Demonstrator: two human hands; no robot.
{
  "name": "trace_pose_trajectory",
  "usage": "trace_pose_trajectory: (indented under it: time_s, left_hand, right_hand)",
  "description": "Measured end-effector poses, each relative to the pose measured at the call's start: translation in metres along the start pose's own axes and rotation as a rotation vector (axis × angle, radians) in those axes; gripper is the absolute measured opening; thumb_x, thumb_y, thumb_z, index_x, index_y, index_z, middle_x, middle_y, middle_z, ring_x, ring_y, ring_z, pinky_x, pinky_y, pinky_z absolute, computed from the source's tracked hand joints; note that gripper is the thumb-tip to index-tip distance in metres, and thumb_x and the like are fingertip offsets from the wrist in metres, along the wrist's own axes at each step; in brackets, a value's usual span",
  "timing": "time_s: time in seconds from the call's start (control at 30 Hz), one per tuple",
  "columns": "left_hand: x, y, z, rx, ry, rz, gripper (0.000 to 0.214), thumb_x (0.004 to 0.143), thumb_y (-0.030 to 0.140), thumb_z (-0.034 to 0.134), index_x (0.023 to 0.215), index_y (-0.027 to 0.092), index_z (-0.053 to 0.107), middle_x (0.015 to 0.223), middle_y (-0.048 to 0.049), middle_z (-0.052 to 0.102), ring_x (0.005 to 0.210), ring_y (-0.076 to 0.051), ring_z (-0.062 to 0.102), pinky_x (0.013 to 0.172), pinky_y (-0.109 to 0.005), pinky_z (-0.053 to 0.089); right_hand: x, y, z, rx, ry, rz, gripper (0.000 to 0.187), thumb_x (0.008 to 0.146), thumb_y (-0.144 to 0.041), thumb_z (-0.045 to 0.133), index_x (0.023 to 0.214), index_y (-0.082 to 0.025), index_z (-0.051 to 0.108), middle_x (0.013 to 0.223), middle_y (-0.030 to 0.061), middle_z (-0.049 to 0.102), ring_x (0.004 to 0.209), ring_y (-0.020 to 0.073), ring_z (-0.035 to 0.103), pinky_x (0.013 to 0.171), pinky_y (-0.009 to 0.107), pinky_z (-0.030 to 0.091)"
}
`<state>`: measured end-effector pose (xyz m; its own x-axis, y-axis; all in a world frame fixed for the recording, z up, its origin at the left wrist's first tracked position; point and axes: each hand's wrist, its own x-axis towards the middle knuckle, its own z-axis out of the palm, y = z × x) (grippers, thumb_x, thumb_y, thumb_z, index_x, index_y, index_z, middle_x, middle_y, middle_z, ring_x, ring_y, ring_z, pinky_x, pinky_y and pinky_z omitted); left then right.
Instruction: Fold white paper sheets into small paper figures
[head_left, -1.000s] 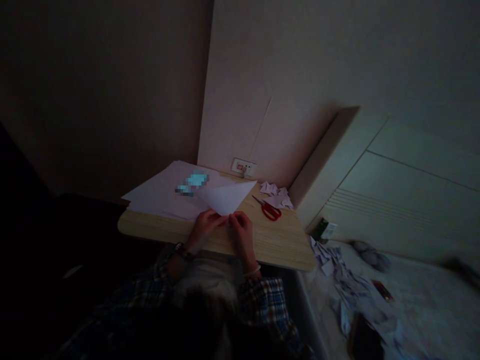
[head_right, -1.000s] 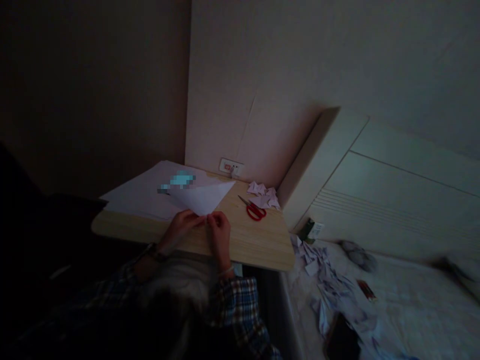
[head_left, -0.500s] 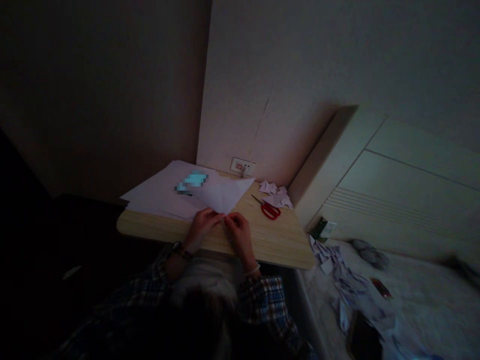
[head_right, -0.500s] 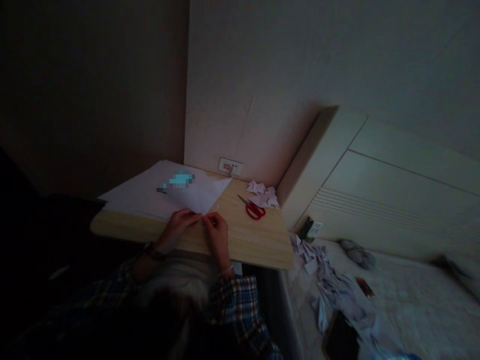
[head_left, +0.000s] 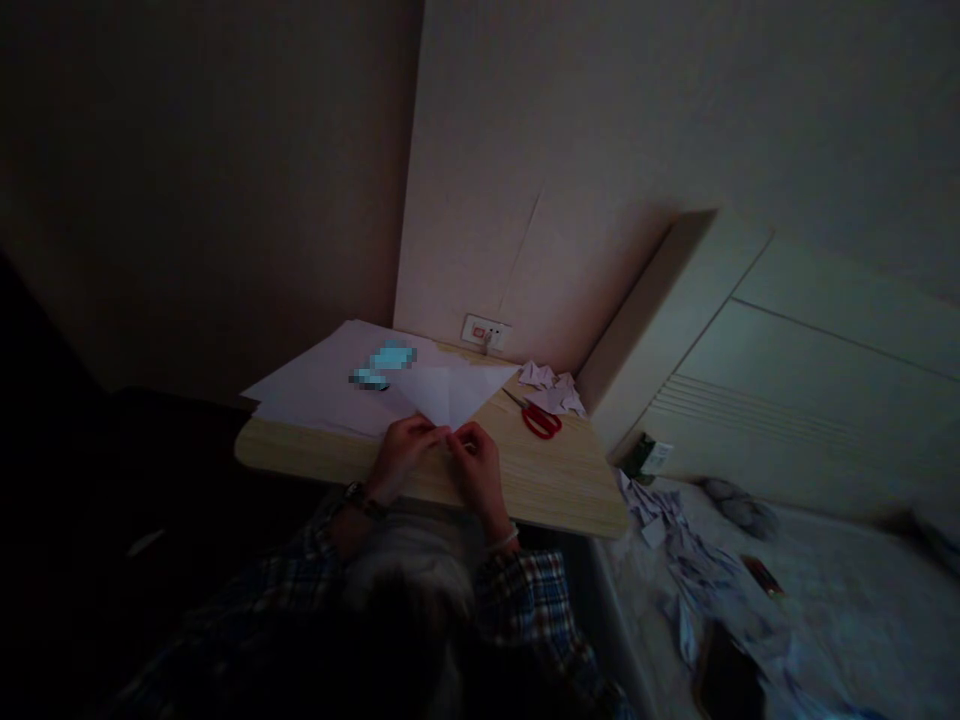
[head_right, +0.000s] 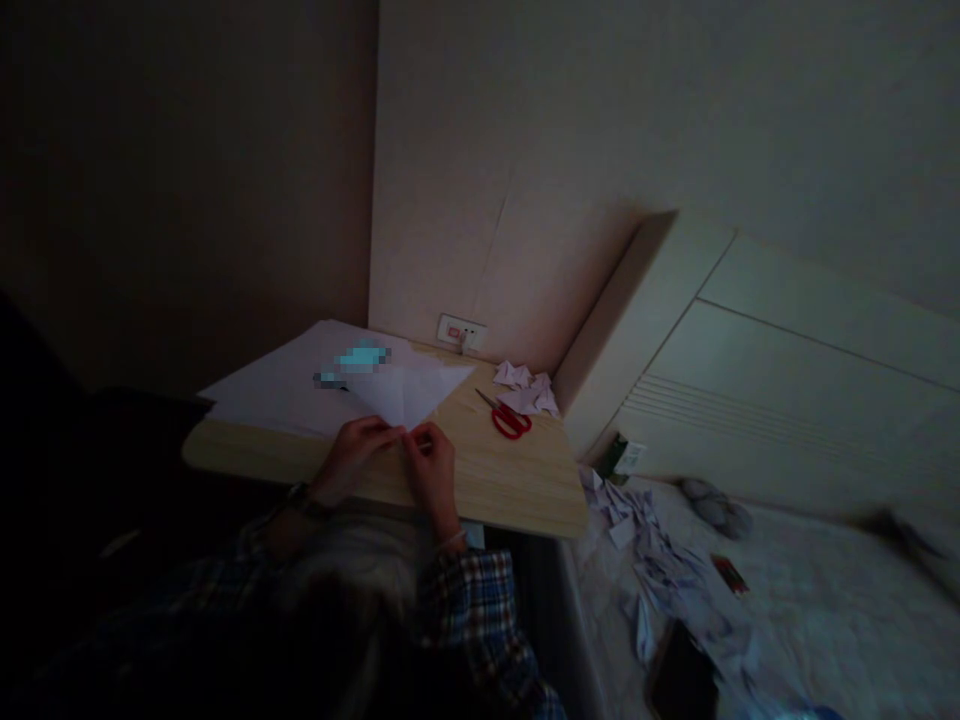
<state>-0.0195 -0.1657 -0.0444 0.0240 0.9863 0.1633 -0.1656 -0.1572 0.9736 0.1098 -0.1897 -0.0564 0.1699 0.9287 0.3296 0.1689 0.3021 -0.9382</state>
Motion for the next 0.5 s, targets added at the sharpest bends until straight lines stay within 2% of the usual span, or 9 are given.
trace_pose_trajectory:
  time_s: [0.27,0.5]
  left_hand:
    - [0.0064,-0.0099,-0.0038,-0.107,0.016,-0.04,0.037,0.054,0.048,0.084,0.053,0.018,0.062,0.055,0.0031,0.056,0.06,-0.013,0.048,0.061,-0.026,0.038]
    - [0.0018,-0.0052,-0.0004,-0.149,-0.002,-0.068,0.032,0.051,0.042,0.085,0.054,0.017,0.066,0.057,0.0021,0.059,0.061,-0.013,0.048,0.061,-0.026,0.037]
  right_hand:
    - [-0.0015,-0.0011,-0.0004,-0.003,-0.023,-0.018,0.018,0.076,-0.039,0.065,0.071,-0.022,0.059,0.07,-0.0018,0.061,0.067,0.0154,0.056,0.062,0.026,0.044]
    - [-0.0004,-0.0006,0.0003,-0.015,-0.023,0.009,0.026,0.075,-0.046,0.066,0.07,-0.021,0.061,0.068,-0.0007,0.063,0.067,0.0163,0.056,0.063,0.027,0.043]
